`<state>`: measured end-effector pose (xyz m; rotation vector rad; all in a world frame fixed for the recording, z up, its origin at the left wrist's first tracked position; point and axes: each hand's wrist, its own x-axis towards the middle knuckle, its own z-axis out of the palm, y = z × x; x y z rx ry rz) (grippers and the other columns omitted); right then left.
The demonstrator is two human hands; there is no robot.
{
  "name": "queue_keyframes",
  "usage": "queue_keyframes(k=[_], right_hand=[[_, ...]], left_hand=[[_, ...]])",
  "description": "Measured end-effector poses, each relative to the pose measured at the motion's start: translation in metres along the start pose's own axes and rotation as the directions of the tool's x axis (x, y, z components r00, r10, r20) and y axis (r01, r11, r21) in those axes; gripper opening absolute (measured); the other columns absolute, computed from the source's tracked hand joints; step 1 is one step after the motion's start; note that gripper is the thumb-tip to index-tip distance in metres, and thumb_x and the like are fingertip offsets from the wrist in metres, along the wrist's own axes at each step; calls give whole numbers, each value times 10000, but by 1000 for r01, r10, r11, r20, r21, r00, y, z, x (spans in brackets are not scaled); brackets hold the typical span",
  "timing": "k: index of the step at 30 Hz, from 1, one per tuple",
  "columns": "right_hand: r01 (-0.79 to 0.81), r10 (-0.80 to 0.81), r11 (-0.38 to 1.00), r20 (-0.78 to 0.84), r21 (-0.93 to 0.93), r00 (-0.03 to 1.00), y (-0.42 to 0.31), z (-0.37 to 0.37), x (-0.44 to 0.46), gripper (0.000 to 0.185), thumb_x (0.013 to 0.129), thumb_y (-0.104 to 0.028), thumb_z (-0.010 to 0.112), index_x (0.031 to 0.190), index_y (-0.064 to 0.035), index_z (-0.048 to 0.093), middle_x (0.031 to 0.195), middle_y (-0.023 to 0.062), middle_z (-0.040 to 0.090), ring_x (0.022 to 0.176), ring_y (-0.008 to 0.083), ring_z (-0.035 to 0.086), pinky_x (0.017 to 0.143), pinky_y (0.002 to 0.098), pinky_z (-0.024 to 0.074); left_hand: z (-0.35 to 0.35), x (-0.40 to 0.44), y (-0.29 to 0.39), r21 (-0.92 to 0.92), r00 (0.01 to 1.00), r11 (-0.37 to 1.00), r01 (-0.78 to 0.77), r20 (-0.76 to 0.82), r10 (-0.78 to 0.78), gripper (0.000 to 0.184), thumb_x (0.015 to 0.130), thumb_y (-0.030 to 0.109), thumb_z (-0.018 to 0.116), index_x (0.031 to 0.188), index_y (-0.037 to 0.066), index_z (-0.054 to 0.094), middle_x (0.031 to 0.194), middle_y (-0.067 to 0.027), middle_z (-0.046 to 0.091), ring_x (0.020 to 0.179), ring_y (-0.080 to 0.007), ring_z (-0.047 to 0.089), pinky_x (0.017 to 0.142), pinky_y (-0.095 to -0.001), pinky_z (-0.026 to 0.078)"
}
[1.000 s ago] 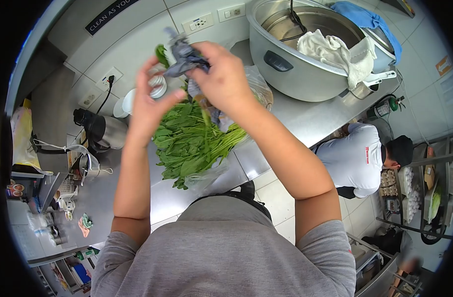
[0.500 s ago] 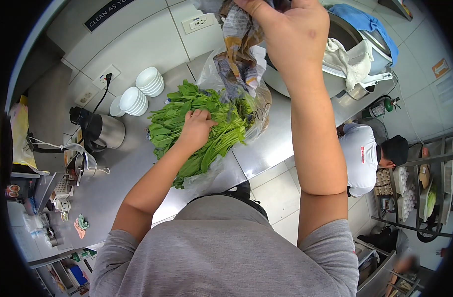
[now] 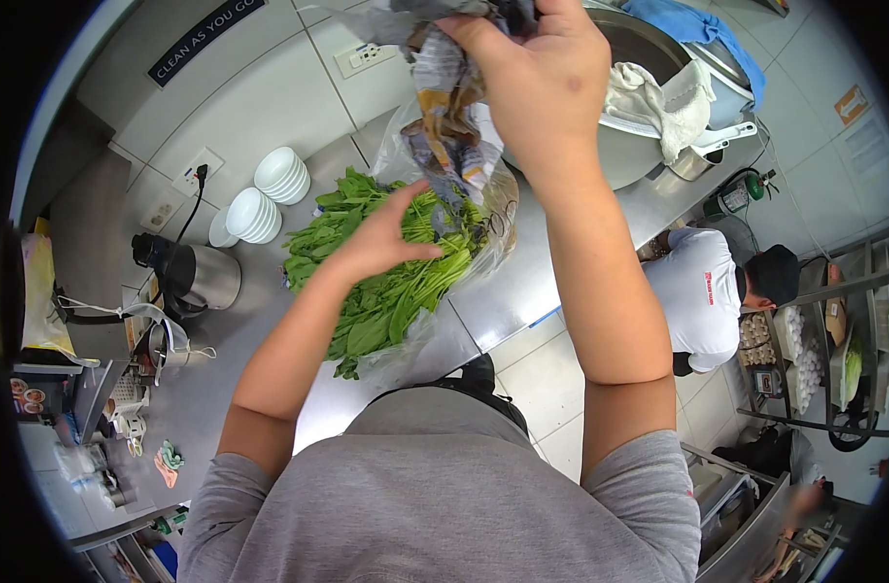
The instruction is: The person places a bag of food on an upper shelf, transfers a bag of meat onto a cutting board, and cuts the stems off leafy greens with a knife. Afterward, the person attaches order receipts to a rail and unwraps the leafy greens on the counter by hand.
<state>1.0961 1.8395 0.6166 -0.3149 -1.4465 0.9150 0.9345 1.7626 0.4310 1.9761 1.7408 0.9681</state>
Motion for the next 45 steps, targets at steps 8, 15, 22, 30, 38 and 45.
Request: queue_keyframes(k=[8, 15, 22, 30, 38, 45], right_hand=[[187, -191, 977, 28, 107, 981, 0, -20, 12, 267, 819, 42, 624, 1079, 3, 573, 987, 52, 651, 887, 130, 620, 797, 243, 487], [297, -53, 788, 420, -540, 906, 77, -2, -71, 466, 678, -16, 689, 1126, -77, 574, 1146, 144, 573, 1078, 328, 542, 911, 393, 454], [62, -86, 863, -25, -502, 996, 73, -57, -49, 334, 702, 40, 657, 1012, -86, 661, 934, 67, 663, 842, 188, 631, 766, 268, 486], [25, -117, 811, -120, -585, 986, 36, -90, -50, 370, 726, 95, 601, 1039, -93, 661, 960, 45, 660, 841, 145, 600, 779, 232, 459], [-60, -88, 811, -222, -582, 971, 26, -126, -80, 396, 726, 129, 580, 1063, -69, 646, 975, 25, 653, 912, 117, 580, 839, 226, 434], [-165, -30, 813, -323, -559, 946, 25, -146, -100, 450, 681, 94, 689, 1106, -37, 619, 965, 32, 645, 890, 114, 584, 827, 236, 441]], left_hand=[[-18, 20, 2, -626, 892, 666, 404, 111, -438, 325, 900, 193, 578, 1130, -37, 563, 880, -67, 664, 781, -196, 654, 704, -251, 507], [-76, 41, 56, -884, 957, 429, 186, 63, -284, 222, 871, 121, 565, 1034, -15, 629, 958, -49, 654, 899, -156, 624, 785, -293, 503], [4, 24, -34, 300, 996, 950, -85, 56, 72, 287, 769, 172, 665, 1036, 68, 675, 1048, -142, 625, 1052, -318, 554, 974, -411, 396], [76, -2, -32, 594, 958, 784, -179, 287, 2, 169, 793, 221, 653, 843, 60, 669, 931, -132, 621, 1023, -314, 520, 1009, -505, 302], [-30, 12, -24, -503, 964, 855, 126, -141, -224, 86, 916, 124, 560, 972, 59, 563, 917, -57, 661, 890, -146, 592, 844, -258, 422], [-179, 0, 40, -385, 773, 891, -242, -632, -63, 181, 948, 181, 520, 1012, 17, 559, 993, -138, 634, 986, -202, 586, 985, -358, 394]])
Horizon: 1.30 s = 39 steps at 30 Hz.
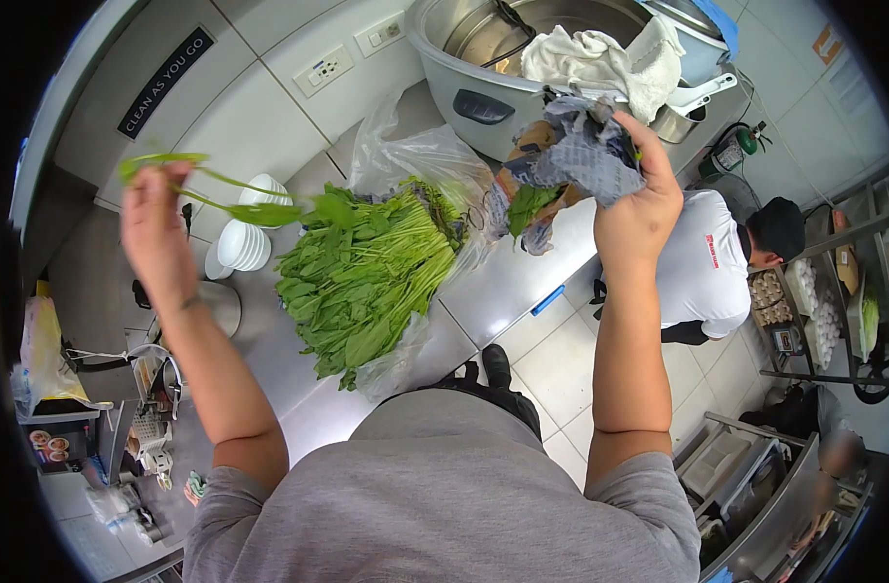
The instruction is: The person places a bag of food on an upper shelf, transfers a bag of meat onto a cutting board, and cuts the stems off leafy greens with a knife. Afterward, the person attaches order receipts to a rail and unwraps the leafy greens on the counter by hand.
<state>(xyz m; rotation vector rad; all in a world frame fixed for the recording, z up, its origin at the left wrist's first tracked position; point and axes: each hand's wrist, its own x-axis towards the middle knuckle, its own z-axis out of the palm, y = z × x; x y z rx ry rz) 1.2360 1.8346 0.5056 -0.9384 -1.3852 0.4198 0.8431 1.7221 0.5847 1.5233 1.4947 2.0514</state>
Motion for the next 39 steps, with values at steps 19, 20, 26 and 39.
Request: queue_keyframes(k=[19, 20, 26, 39], right_hand=[[-42, 39, 993, 27, 114, 999, 9, -11, -31, 440, 722, 131, 611, 1146, 21, 566, 1021, 48, 636, 892, 118, 600, 815, 233, 462], [-77, 71, 990, 53, 116, 996, 7, -11, -35, 423, 736, 114, 614, 1145, 14, 571, 1039, 52, 636, 927, 130, 597, 840, 249, 459], [-11, 4, 996, 88, 87, 996, 4, -20, -45, 393, 759, 88, 612, 1142, 6, 578, 1083, 78, 636, 992, 158, 585, 892, 280, 447], [105, -139, 966, 131, 238, 982, 3, 54, -52, 416, 773, 107, 586, 1164, -31, 546, 1157, 123, 600, 1071, 196, 565, 944, 299, 420]], left_hand=[[65, -38, -92, 374, 853, 924, 81, 453, -258, 158, 845, 102, 610, 993, 47, 605, 896, -32, 613, 839, -136, 575, 763, -277, 451], [76, -55, -124, 540, 756, 842, -8, 554, -348, 199, 836, 112, 621, 1024, 46, 618, 1002, -82, 631, 933, -217, 595, 826, -337, 457], [98, -155, -143, 716, 754, 609, -341, 595, -277, 496, 799, 237, 678, 1239, 73, 517, 1265, -165, 497, 1231, -325, 418, 1068, -533, 237], [42, -305, -138, 732, 634, 608, -309, 635, -442, 166, 771, 127, 621, 919, 53, 630, 879, -124, 604, 874, -315, 571, 790, -427, 449]])
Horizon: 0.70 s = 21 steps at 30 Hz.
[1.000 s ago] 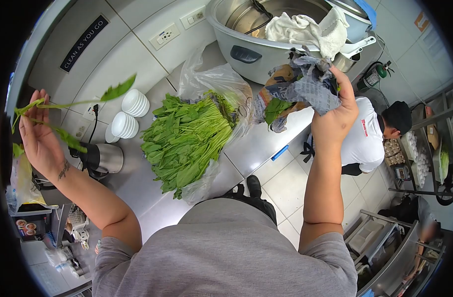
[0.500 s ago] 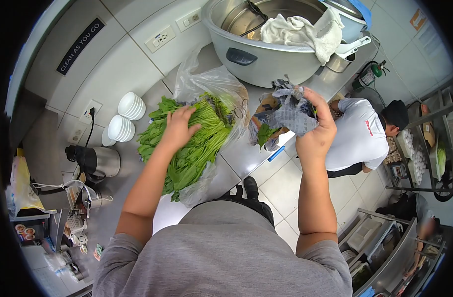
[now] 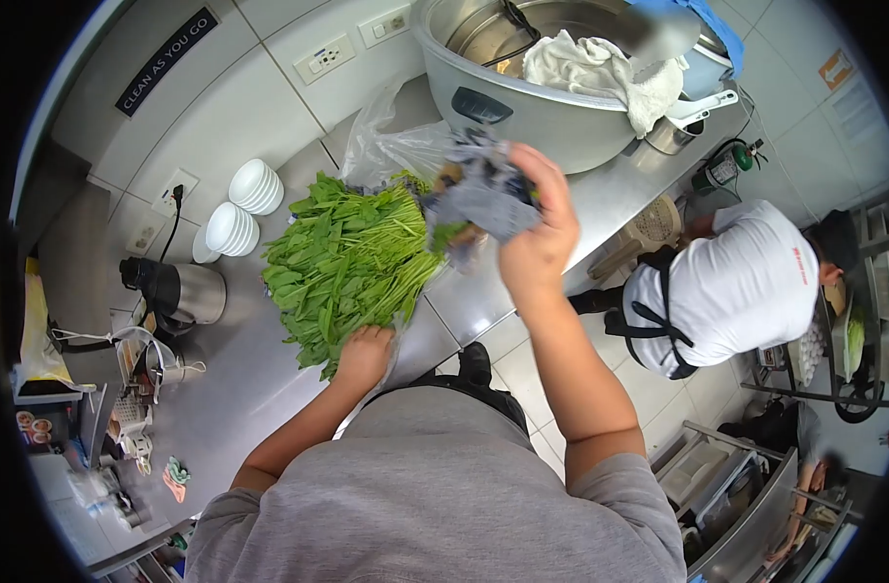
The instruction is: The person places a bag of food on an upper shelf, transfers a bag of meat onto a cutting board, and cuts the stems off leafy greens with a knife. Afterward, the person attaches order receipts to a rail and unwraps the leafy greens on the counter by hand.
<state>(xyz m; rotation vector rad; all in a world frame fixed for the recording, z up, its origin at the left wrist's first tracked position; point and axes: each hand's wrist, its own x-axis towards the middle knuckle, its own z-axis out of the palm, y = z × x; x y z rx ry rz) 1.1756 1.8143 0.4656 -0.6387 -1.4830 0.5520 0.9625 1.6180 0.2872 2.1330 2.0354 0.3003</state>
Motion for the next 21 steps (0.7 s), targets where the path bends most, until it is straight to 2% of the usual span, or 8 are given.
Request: queue_keyframes(k=[2, 4, 8, 10, 14, 16, 18, 21], right_hand=[[-19, 21, 995, -22, 97, 1000, 7, 27, 5, 548, 585, 195, 460, 1060, -31, 614, 1114, 108, 601, 1059, 246, 560, 922, 305, 416], [-13, 10, 996, 35, 93, 999, 8, 46, 7, 622, 519, 181, 362, 1039, -38, 624, 1087, 133, 600, 1056, 287, 562, 908, 324, 433], [-15, 9, 999, 152, 44, 988, 14, 64, 2, 567, 533, 178, 395, 1006, -38, 620, 1057, 160, 579, 1019, 344, 558, 889, 364, 460], [-114, 92, 989, 214, 93, 972, 20, 63, -6, 523, 582, 180, 429, 1024, -37, 606, 1059, 161, 563, 1036, 364, 539, 885, 362, 452], [-122, 126, 992, 243, -32, 962, 53, 49, -35, 510, 606, 167, 483, 1055, -44, 602, 1137, 169, 542, 1057, 371, 534, 901, 368, 452], [-121, 168, 978, 302, -168, 938, 73, 40, -54, 496, 630, 148, 503, 1083, -33, 588, 1180, 198, 511, 1087, 386, 511, 937, 381, 431], [-121, 219, 959, 401, -257, 890, 96, 28, -80, 459, 668, 123, 496, 1102, -3, 570, 1193, 237, 480, 1110, 404, 482, 974, 392, 398], [-171, 309, 938, 501, -302, 809, 119, 19, -107, 428, 698, 92, 489, 1107, -1, 571, 1181, 242, 481, 1103, 412, 479, 976, 395, 393]], left_hand=[[4, -7, 2, -17, 1000, 1000, -21, -22, 20, 141, 770, 109, 605, 894, 47, 631, 863, -128, 606, 856, -318, 577, 772, -424, 460], [-1, -7, 10, -44, 996, 996, -78, -42, 76, 119, 769, 90, 590, 869, 42, 632, 848, -132, 608, 837, -320, 583, 754, -421, 471], [-11, -5, 30, -146, 999, 989, -30, -37, 25, 90, 783, 95, 604, 839, 34, 639, 830, -140, 604, 806, -336, 584, 738, -425, 472], [-13, -5, 37, -188, 998, 981, -40, -46, 32, 120, 783, 100, 626, 883, 39, 649, 849, -146, 611, 814, -343, 585, 741, -421, 474], [-28, -2, 38, -212, 997, 976, -40, 60, 54, 207, 797, 148, 633, 977, 46, 649, 888, -145, 620, 829, -328, 590, 741, -416, 476], [-43, 10, 42, -324, 990, 936, 135, 16, -137, 244, 801, 161, 644, 1013, 40, 647, 858, -147, 617, 816, -327, 585, 732, -407, 471], [-58, 26, 42, -339, 990, 936, 93, -72, -125, 213, 800, 141, 648, 980, 27, 659, 839, -144, 609, 803, -324, 576, 727, -401, 461], [-73, 47, 37, -315, 977, 945, -85, -212, 17, 121, 780, 102, 663, 847, 3, 646, 813, -142, 593, 784, -322, 560, 722, -402, 448]])
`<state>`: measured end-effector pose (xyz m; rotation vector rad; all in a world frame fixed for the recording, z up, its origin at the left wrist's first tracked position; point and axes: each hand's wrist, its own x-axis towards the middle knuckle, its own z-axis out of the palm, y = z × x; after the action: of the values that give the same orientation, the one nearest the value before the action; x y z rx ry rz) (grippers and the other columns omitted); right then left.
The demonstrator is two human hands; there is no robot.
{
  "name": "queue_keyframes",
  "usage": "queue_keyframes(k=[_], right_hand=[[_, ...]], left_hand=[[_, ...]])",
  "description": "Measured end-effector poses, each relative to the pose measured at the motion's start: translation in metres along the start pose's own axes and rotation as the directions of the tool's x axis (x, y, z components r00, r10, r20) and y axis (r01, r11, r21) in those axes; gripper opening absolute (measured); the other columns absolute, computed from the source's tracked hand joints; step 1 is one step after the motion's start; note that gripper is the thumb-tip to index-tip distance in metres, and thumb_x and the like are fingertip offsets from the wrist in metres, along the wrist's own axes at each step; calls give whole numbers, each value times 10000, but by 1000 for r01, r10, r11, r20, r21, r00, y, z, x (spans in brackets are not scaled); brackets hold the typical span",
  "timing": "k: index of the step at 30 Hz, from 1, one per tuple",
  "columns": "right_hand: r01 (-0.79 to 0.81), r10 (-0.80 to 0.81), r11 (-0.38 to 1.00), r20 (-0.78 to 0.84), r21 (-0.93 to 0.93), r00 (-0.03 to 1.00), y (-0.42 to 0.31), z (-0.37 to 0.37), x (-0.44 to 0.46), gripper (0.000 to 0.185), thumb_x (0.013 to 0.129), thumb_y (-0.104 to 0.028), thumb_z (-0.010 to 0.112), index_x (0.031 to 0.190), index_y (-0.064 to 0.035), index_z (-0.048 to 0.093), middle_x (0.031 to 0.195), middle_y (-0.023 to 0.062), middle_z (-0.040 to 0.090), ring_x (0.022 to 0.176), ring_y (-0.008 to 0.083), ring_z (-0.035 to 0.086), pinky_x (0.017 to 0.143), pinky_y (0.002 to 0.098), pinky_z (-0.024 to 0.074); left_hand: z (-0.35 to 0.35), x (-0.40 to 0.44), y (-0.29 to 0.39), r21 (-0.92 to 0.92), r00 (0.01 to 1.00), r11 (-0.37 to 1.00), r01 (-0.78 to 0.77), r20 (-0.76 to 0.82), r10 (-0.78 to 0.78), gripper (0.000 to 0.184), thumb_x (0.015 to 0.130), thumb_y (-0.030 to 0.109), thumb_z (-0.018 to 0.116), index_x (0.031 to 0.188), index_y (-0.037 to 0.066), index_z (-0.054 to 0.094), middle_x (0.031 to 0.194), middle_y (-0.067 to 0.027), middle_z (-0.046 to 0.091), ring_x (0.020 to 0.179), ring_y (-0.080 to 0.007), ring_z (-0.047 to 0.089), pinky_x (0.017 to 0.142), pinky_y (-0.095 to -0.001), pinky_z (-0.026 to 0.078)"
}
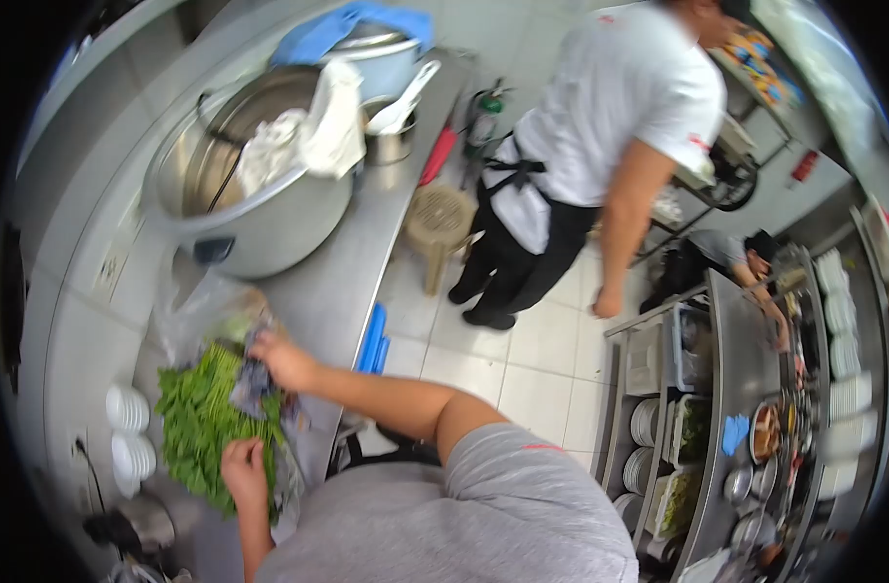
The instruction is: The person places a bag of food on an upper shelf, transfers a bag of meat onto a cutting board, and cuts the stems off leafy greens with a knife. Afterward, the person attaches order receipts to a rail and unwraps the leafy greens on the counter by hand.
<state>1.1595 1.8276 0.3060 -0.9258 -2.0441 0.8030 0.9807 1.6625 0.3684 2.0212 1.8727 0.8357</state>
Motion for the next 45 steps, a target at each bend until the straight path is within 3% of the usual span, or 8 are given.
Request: queue_keyframes(k=[8, 11, 13, 19, 27, 35, 41, 45], right_hand=[[235, -185, 968, -380, 87, 906, -93, -31, 55, 495, 655, 114, 500, 1125, -29, 560, 1195, 198, 500, 1098, 389, 496, 956, 393, 410], [320, -361, 919, -167, -229, 917, -82, -22, 78, 296, 707, -20, 561, 1000, -44, 593, 1077, 163, 533, 1004, 344, 531, 870, 390, 444], [68, -30, 879, 86, -472, 996, -63, -11, 73, 325, 706, -77, 598, 1030, -47, 601, 1072, 144, 538, 1009, 351, 513, 879, 442, 412], [186, -212, 964, -130, -187, 968, -86, 2, 8, 304, 694, -80, 681, 985, -48, 602, 1044, 128, 547, 1014, 333, 490, 873, 420, 402], [-90, 113, 957, -71, 276, 991, -125, 39, -13, 174, 834, -155, 657, 777, -10, 579, 790, 132, 591, 744, 319, 568, 688, 385, 460], [-162, 13, 936, 428, 314, 904, -112, 56, 0, 199, 828, -18, 600, 1025, -39, 601, 918, 108, 601, 771, 215, 612, 692, 297, 495], [-196, -94, 928, 707, 318, 701, -88, 64, -15, 181, 836, -57, 617, 1016, -34, 618, 914, 112, 648, 795, 189, 632, 724, 281, 501], [-231, -158, 904, 784, 359, 600, -105, 86, -12, 166, 844, -70, 618, 1007, -38, 626, 907, 74, 664, 804, 155, 632, 719, 278, 501]], left_hand=[[0, 28, 13, -168, 999, 985, 29, 20, -26, 253, 827, 100, 646, 678, -24, 483, 684, -144, 481, 632, -306, 487, 612, -367, 407], [-2, 17, 22, -286, 998, 958, -34, 34, 46, 203, 827, 96, 641, 722, -22, 515, 698, -139, 501, 653, -295, 512, 629, -352, 423], [-22, 5, 13, -260, 995, 966, 14, 96, 11, 115, 821, 76, 639, 826, -13, 567, 786, -135, 558, 689, -261, 548, 661, -331, 444], [-86, -53, -60, -236, 974, 949, 209, -36, -223, 209, 815, 28, 628, 1021, 7, 597, 961, -108, 609, 736, -188, 557, 693, -300, 458], [-97, -102, -60, -321, 923, 874, 364, -1, -384, 166, 812, 79, 658, 966, 20, 643, 870, -99, 639, 761, -197, 613, 689, -294, 481], [-79, -99, -20, -139, 937, 934, 330, -75, -342, 117, 770, 128, 725, 801, 40, 656, 762, -85, 633, 729, -255, 601, 658, -326, 483], [-58, -149, 6, -24, 783, 785, 619, -58, -619, 333, 795, 249, 709, 598, 26, 560, 619, -131, 573, 620, -300, 563, 569, -381, 439], [-29, -265, -23, 26, 325, 324, 946, -87, -942, 362, 825, 345, 643, 699, 7, 619, 681, -166, 630, 641, -342, 596, 609, -408, 471]])
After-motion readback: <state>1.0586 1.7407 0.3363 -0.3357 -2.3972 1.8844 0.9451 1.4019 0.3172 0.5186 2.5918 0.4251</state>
